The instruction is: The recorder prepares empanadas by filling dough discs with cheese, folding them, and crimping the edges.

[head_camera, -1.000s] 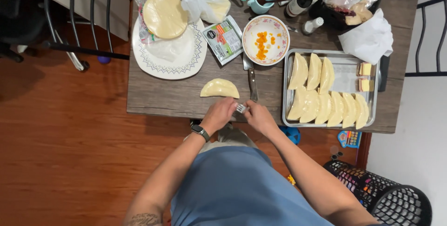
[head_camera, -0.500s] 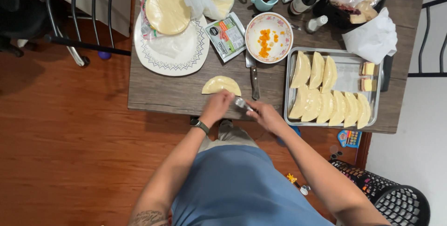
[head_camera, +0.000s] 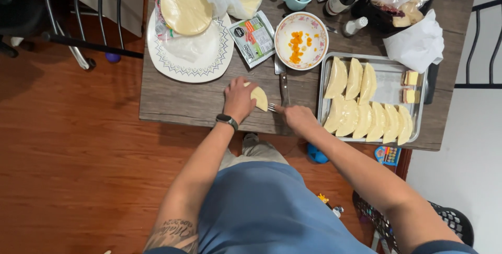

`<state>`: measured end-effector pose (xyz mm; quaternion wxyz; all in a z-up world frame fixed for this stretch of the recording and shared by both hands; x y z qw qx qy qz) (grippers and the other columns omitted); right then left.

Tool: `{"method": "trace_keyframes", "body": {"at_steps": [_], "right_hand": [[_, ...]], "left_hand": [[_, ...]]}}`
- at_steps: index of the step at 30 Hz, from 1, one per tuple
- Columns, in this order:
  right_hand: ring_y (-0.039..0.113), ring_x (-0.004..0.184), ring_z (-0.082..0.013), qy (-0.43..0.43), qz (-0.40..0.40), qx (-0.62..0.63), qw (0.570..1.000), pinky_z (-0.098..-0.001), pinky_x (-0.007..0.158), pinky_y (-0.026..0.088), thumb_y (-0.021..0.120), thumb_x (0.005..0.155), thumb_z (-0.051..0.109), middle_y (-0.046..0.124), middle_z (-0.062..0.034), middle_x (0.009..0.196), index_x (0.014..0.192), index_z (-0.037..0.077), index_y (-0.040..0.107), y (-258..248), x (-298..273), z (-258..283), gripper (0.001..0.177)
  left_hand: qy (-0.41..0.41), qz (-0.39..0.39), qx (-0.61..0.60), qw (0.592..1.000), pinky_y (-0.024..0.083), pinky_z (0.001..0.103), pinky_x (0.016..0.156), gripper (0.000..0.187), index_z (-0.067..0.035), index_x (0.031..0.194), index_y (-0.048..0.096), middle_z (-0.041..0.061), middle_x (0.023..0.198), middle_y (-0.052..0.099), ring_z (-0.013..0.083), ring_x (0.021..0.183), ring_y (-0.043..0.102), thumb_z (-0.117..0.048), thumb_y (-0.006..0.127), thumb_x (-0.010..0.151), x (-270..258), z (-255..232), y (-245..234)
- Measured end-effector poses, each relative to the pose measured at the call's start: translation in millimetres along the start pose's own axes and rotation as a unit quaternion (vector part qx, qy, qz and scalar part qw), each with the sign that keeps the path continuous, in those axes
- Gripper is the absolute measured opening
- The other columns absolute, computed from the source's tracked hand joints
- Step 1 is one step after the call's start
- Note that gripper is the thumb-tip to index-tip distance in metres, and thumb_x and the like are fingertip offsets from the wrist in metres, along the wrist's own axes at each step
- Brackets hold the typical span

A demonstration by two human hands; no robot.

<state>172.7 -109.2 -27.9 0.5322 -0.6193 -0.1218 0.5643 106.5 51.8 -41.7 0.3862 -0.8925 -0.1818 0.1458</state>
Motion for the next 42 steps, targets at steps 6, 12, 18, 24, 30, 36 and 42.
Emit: {"method": "trace_keyframes", "body": {"at_steps": [6,12,18,24,30,36,42], "right_hand": [[0.072,0.084,-0.0365,-0.020,0.017,-0.024,0.999,-0.0497,0.073,0.057,0.048,0.091,0.010,0.072,-0.0167,0.089,0.142,0.033,0.059,9,5,13,0.058],[0.072,0.087,-0.0361,-0.001,0.043,-0.027,0.999,-0.0495,0.075,0.057,0.048,0.092,0.011,0.073,-0.0176,0.091,0.140,0.032,0.061,9,4,25,0.054],[0.072,0.093,-0.0379,0.021,0.033,0.020,0.999,-0.0510,0.078,0.057,0.046,0.092,0.008,0.074,-0.0185,0.098,0.125,0.023,0.071,20,18,28,0.044],[0.073,0.102,-0.0398,0.099,0.089,0.030,0.991,-0.0500,0.086,0.058,0.049,0.094,0.011,0.074,-0.0230,0.107,0.107,0.004,0.076,45,33,20,0.031],[0.071,0.100,-0.0388,0.064,0.110,0.090,0.988,-0.0494,0.088,0.056,0.060,0.085,0.010,0.073,-0.0182,0.108,0.122,0.027,0.075,23,23,3,0.044],[0.071,0.100,-0.0378,0.087,0.073,0.079,0.990,-0.0485,0.089,0.056,0.063,0.082,0.009,0.073,-0.0177,0.108,0.130,0.034,0.071,15,23,1,0.054],[0.071,0.102,-0.0393,0.058,0.067,0.044,0.995,-0.0509,0.086,0.057,0.054,0.095,0.013,0.074,-0.0192,0.108,0.116,0.017,0.075,36,41,12,0.030]], "left_hand": [[0.075,0.041,0.055,0.995,0.034,0.056,0.108,0.047,-0.018,0.117,0.075,0.011,0.133,0.056,0.0328,0.134,0.044,-0.009,0.078,0.071,11,-7,18],[0.069,0.042,0.040,0.996,0.031,0.057,0.110,0.047,-0.018,0.115,0.076,0.012,0.134,0.055,0.0339,0.133,0.043,-0.008,0.077,0.070,10,-7,15],[0.055,-0.056,0.031,0.996,0.030,0.058,0.109,0.063,-0.008,0.126,0.064,0.022,0.138,0.050,0.0386,0.134,0.040,-0.010,0.082,0.066,-1,-35,-37],[-0.190,-0.116,-0.206,0.953,0.049,0.049,0.098,0.091,0.001,0.142,0.037,0.027,0.138,0.036,0.0493,0.119,0.052,-0.012,0.089,0.069,-27,-5,-31],[-0.169,-0.087,-0.154,0.970,0.049,0.049,0.096,0.091,-0.002,0.139,0.043,0.023,0.144,0.033,0.0490,0.119,0.054,-0.006,0.091,0.063,-26,-2,-9],[-0.110,-0.110,-0.146,0.977,0.047,0.047,0.103,0.082,0.002,0.135,0.045,0.024,0.145,0.034,0.0495,0.125,0.051,-0.005,0.090,0.066,-22,-7,-7],[-0.101,-0.106,-0.140,0.979,0.046,0.048,0.104,0.079,0.002,0.135,0.047,0.025,0.146,0.035,0.0502,0.126,0.049,-0.003,0.089,0.068,-18,-10,-10]]}}
Point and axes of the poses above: each hand's wrist, its own x-axis towards the middle knuckle, its own y-axis out of the palm, z = x × y, the point moved 10 cm from there along x, towards the middle knuckle
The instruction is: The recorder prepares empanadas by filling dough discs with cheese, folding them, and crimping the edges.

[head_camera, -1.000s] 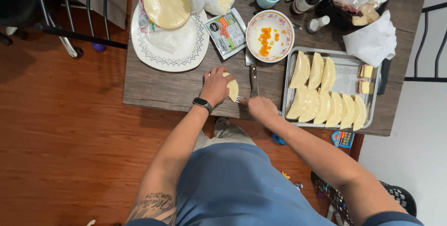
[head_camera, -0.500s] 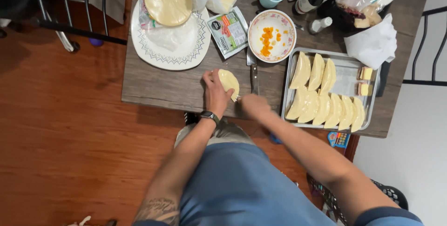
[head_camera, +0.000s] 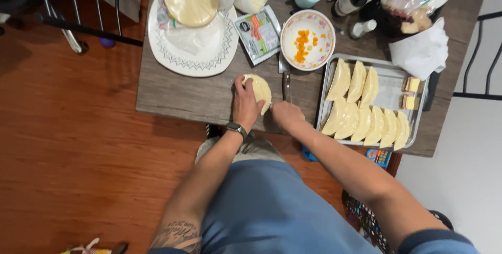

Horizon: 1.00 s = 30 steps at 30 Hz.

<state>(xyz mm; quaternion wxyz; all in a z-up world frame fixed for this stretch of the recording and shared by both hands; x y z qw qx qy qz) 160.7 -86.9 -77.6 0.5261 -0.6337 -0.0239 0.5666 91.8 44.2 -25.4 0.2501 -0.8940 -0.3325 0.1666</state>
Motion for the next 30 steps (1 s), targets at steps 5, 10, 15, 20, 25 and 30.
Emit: {"method": "trace_keyframes", "body": {"at_steps": [5,10,15,20,25,30], "right_hand": [[0.072,0.101,-0.0399,0.034,0.019,-0.006,0.999,-0.0511,0.086,0.057,0.056,0.098,0.019,0.074,-0.0217,0.109,0.109,0.009,0.077,-5,4,-14,0.025],[0.070,0.099,-0.0398,-0.022,0.007,0.046,0.999,-0.0502,0.088,0.055,0.062,0.082,0.013,0.073,-0.0200,0.107,0.116,0.026,0.078,-25,-4,-17,0.040],[0.070,0.101,-0.0418,0.044,-0.001,0.028,0.999,-0.0508,0.088,0.055,0.057,0.092,0.015,0.072,-0.0207,0.109,0.126,0.032,0.072,-34,-5,-13,0.040],[0.073,0.098,-0.0398,0.033,-0.004,-0.027,0.999,-0.0496,0.083,0.058,0.057,0.097,0.018,0.075,-0.0191,0.107,0.116,0.019,0.077,7,30,-21,0.027],[0.075,0.098,-0.0380,0.006,-0.032,-0.073,0.997,-0.0492,0.082,0.060,0.058,0.099,0.018,0.077,-0.0194,0.108,0.111,0.012,0.079,-11,32,-30,0.025],[0.070,0.096,-0.0429,-0.011,0.018,0.011,1.000,-0.0509,0.087,0.055,0.065,0.080,0.010,0.073,-0.0224,0.105,0.120,0.033,0.076,-36,-5,-21,0.047]], "left_hand": [[-0.015,0.017,-0.001,1.000,0.045,0.048,0.105,0.081,0.003,0.137,0.047,0.024,0.151,0.032,0.0498,0.129,0.047,-0.002,0.087,0.068,-5,3,6],[0.013,0.023,0.025,0.999,0.042,0.049,0.106,0.078,0.001,0.134,0.050,0.025,0.149,0.030,0.0508,0.131,0.043,-0.003,0.089,0.067,1,3,10],[-0.008,0.049,0.035,0.998,0.045,0.048,0.106,0.080,0.001,0.139,0.048,0.023,0.154,0.029,0.0484,0.132,0.045,-0.004,0.087,0.069,4,5,16],[0.002,0.048,0.044,0.998,0.046,0.048,0.106,0.078,0.001,0.137,0.049,0.024,0.153,0.028,0.0493,0.131,0.046,-0.004,0.086,0.069,4,-1,14],[0.018,0.047,0.060,0.997,0.047,0.049,0.105,0.077,0.003,0.137,0.050,0.025,0.155,0.027,0.0497,0.129,0.047,0.001,0.083,0.067,7,-3,15],[0.077,0.068,0.089,0.991,0.048,0.049,0.103,0.062,-0.003,0.131,0.060,0.022,0.160,0.029,0.0479,0.128,0.050,0.008,0.075,0.072,12,-4,33]]}}
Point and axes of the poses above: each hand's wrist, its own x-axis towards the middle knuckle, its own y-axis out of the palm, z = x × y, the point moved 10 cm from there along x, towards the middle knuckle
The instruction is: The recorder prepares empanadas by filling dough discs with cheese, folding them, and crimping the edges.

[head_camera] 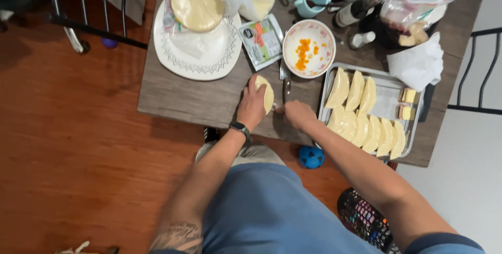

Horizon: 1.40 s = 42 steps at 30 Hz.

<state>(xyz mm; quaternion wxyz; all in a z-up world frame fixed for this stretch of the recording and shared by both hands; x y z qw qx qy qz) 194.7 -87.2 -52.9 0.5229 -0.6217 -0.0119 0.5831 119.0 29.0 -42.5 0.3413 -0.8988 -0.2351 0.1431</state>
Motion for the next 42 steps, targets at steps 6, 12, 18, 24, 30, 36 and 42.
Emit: {"method": "trace_keyframes", "body": {"at_steps": [6,12,18,24,30,36,42], "right_hand": [[0.071,0.097,-0.0437,0.008,-0.035,0.006,0.999,-0.0526,0.084,0.056,0.061,0.091,0.016,0.073,-0.0235,0.103,0.118,0.024,0.076,12,22,3,0.032],[0.074,0.100,-0.0404,0.047,-0.020,-0.059,0.997,-0.0515,0.084,0.059,0.061,0.092,0.015,0.075,-0.0222,0.106,0.107,0.007,0.077,33,46,-9,0.023],[0.073,0.095,-0.0404,-0.024,0.001,0.025,0.999,-0.0491,0.089,0.057,0.062,0.077,0.007,0.075,-0.0215,0.103,0.116,0.026,0.079,15,26,-15,0.046],[0.071,0.096,-0.0418,-0.001,-0.024,-0.018,1.000,-0.0514,0.087,0.056,0.062,0.082,0.011,0.073,-0.0222,0.104,0.119,0.027,0.077,-11,12,12,0.043],[0.073,0.100,-0.0410,0.062,-0.009,-0.053,0.997,-0.0512,0.084,0.059,0.059,0.094,0.014,0.074,-0.0234,0.110,0.108,0.004,0.077,31,57,-11,0.025],[0.071,0.099,-0.0409,-0.065,0.026,0.018,0.997,-0.0488,0.088,0.056,0.063,0.084,0.013,0.074,-0.0235,0.105,0.114,0.021,0.079,21,45,-19,0.034],[0.070,0.097,-0.0418,0.007,-0.031,0.009,0.999,-0.0508,0.089,0.055,0.058,0.094,0.013,0.073,-0.0231,0.104,0.121,0.028,0.076,-16,12,5,0.036]], "left_hand": [[-0.016,0.008,-0.015,1.000,0.049,0.049,0.102,0.064,-0.002,0.132,0.059,0.023,0.158,0.028,0.0484,0.127,0.049,0.007,0.075,0.070,-3,0,-3],[0.000,-0.013,-0.054,0.998,0.047,0.050,0.102,0.065,-0.003,0.131,0.059,0.023,0.156,0.031,0.0493,0.126,0.047,0.000,0.081,0.070,-2,-7,-19],[0.055,-0.012,-0.015,0.998,0.048,0.050,0.103,0.058,-0.009,0.132,0.064,0.022,0.157,0.037,0.0480,0.124,0.050,0.009,0.071,0.077,-4,15,21],[0.042,0.019,-0.020,0.999,0.048,0.049,0.100,0.064,-0.008,0.131,0.062,0.022,0.154,0.038,0.0475,0.120,0.051,0.009,0.070,0.069,1,7,11],[0.022,0.034,-0.044,0.998,0.050,0.049,0.097,0.061,-0.009,0.130,0.062,0.018,0.154,0.038,0.0455,0.121,0.050,0.000,0.078,0.072,0,-1,-4],[0.056,0.062,0.036,0.996,0.053,0.047,0.094,0.065,-0.015,0.132,0.064,0.010,0.155,0.045,0.0388,0.116,0.055,0.006,0.073,0.071,2,0,8],[0.075,0.058,0.040,0.995,0.054,0.045,0.094,0.056,-0.016,0.130,0.065,0.007,0.156,0.046,0.0373,0.115,0.056,0.002,0.072,0.077,3,2,8]]}}
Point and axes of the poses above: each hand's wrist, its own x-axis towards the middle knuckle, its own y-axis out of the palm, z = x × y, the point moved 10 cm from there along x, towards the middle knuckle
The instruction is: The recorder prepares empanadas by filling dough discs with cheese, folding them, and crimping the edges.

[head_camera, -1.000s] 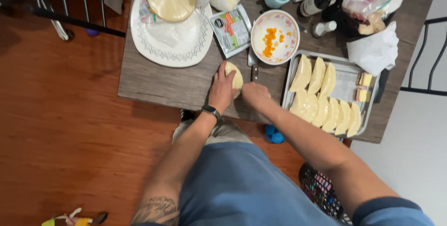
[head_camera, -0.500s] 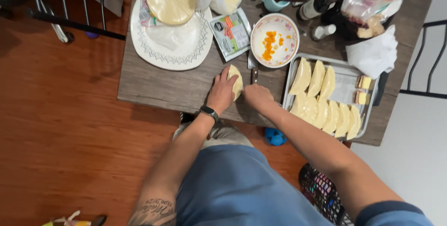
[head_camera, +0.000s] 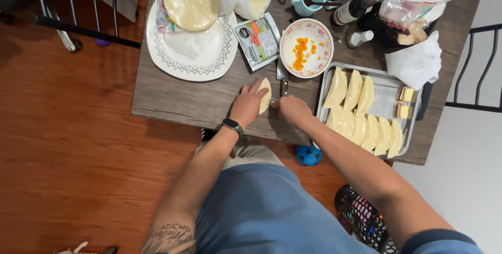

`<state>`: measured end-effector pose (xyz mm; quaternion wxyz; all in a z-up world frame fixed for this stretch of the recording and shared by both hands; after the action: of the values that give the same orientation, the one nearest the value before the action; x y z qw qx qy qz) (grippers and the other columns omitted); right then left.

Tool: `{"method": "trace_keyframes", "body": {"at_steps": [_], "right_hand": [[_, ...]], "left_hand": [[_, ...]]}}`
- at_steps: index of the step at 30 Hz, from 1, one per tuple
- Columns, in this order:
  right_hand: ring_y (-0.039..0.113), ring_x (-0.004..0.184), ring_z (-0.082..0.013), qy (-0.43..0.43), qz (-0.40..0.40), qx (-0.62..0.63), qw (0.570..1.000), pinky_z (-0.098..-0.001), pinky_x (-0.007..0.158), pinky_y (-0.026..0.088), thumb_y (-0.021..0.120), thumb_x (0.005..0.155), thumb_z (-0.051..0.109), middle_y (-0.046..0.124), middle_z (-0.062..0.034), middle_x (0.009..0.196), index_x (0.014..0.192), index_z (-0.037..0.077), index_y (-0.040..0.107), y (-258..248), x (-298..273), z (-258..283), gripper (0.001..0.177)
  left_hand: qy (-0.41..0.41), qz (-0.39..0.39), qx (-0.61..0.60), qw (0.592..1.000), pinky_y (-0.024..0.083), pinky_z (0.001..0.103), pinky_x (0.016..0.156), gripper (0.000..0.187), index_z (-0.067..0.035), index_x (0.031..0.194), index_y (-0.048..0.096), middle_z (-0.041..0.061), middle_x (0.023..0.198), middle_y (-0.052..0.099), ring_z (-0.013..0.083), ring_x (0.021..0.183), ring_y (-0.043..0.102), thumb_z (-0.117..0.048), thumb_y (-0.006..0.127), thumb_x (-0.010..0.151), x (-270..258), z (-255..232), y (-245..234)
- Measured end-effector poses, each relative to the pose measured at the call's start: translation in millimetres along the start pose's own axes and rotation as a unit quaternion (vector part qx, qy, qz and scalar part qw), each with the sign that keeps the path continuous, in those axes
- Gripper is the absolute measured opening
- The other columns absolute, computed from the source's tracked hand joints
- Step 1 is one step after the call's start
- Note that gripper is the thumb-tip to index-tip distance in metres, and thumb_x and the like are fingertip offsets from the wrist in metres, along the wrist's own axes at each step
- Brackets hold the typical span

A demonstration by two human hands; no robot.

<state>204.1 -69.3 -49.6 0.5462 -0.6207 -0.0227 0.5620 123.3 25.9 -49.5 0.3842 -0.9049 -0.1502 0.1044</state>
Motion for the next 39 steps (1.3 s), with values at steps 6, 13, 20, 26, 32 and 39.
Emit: {"method": "trace_keyframes", "body": {"at_steps": [6,13,20,26,32,39], "right_hand": [[0.072,0.101,-0.0392,0.034,0.029,-0.050,0.998,-0.0501,0.086,0.058,0.058,0.098,0.020,0.075,-0.0223,0.108,0.109,0.010,0.078,43,35,-15,0.025],[0.071,0.098,-0.0415,0.046,0.037,-0.020,0.998,-0.0507,0.085,0.058,0.067,0.091,0.027,0.072,-0.0232,0.106,0.106,0.008,0.076,17,31,-34,0.026],[0.072,0.095,-0.0401,-0.023,0.008,-0.015,1.000,-0.0495,0.087,0.057,0.063,0.083,0.011,0.075,-0.0205,0.102,0.114,0.024,0.079,8,16,-10,0.037],[0.071,0.096,-0.0433,0.037,0.024,0.008,0.999,-0.0522,0.084,0.057,0.064,0.086,0.013,0.072,-0.0239,0.105,0.111,0.019,0.077,27,38,-15,0.029],[0.072,0.097,-0.0400,-0.012,0.050,-0.051,0.997,-0.0488,0.084,0.059,0.069,0.085,0.016,0.074,-0.0232,0.103,0.108,0.014,0.079,37,58,-45,0.025],[0.071,0.092,-0.0408,-0.024,0.009,0.002,1.000,-0.0499,0.081,0.057,0.061,0.084,0.010,0.073,-0.0220,0.102,0.117,0.028,0.077,-16,30,-6,0.041]], "left_hand": [[-0.012,-0.019,-0.018,1.000,0.053,0.046,0.092,0.054,-0.017,0.133,0.065,0.006,0.151,0.048,0.0359,0.112,0.056,-0.007,0.074,0.081,-2,-2,-9],[0.035,-0.009,0.080,0.996,0.053,0.045,0.088,0.046,-0.018,0.128,0.068,0.000,0.154,0.051,0.0311,0.110,0.057,-0.005,0.065,0.084,2,-8,0],[0.028,0.010,0.068,0.997,0.051,0.048,0.087,0.047,-0.018,0.125,0.071,-0.002,0.150,0.053,0.0290,0.109,0.057,-0.006,0.065,0.080,2,-9,-3],[0.026,0.005,0.056,0.998,0.051,0.046,0.085,0.042,-0.018,0.122,0.072,-0.002,0.149,0.056,0.0284,0.105,0.057,-0.006,0.066,0.083,4,-4,4],[0.037,-0.004,0.048,0.998,0.050,0.046,0.086,0.043,-0.020,0.120,0.074,-0.004,0.148,0.058,0.0278,0.105,0.058,-0.004,0.066,0.080,3,-5,4],[0.030,0.011,0.052,0.998,0.049,0.047,0.090,0.049,-0.021,0.118,0.076,-0.005,0.147,0.058,0.0295,0.109,0.057,-0.003,0.069,0.073,5,-3,1]]}}
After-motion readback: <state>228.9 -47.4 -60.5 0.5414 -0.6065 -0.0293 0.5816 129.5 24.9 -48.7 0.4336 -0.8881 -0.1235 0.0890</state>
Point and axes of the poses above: each hand's wrist, its own x-axis towards the middle knuckle, its own y-axis out of the palm, z = x × y, the point moved 10 cm from there along x, towards the middle knuckle
